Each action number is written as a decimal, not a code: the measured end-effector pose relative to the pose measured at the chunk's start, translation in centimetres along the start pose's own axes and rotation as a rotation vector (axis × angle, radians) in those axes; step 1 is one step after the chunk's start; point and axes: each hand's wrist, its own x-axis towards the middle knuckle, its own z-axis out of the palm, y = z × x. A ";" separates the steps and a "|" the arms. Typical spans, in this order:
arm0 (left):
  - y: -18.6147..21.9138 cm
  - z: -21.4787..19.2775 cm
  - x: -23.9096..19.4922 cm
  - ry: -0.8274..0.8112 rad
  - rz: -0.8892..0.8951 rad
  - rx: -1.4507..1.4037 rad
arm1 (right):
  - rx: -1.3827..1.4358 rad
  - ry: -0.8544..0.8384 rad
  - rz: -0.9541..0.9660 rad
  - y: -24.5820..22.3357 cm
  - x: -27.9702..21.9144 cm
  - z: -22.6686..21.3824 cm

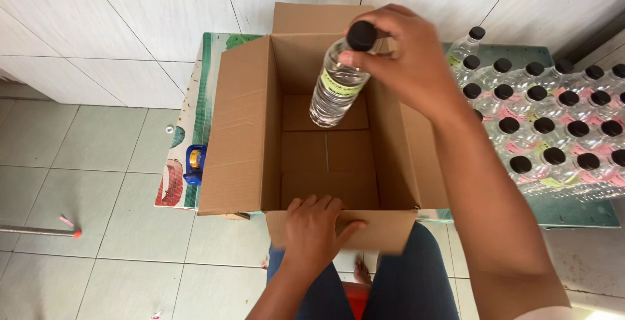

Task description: The person assembles a cardboard box and places two plastic bottles of liquid into it from a collection of bottles on the table.

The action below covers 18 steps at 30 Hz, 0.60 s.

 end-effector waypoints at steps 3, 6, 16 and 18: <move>-0.1 1.0 -0.3 0.091 0.023 0.054 | 0.085 -0.041 0.118 2.5 1.2 3.8; -0.3 0.8 0.2 0.104 0.022 0.019 | -0.062 -0.066 0.118 6.2 2.5 8.2; -0.6 0.9 -0.1 0.110 0.055 0.022 | -0.058 -0.129 0.192 14.6 4.6 17.8; -0.7 1.0 0.0 0.123 0.065 0.008 | -0.026 -0.104 0.229 15.2 4.7 18.9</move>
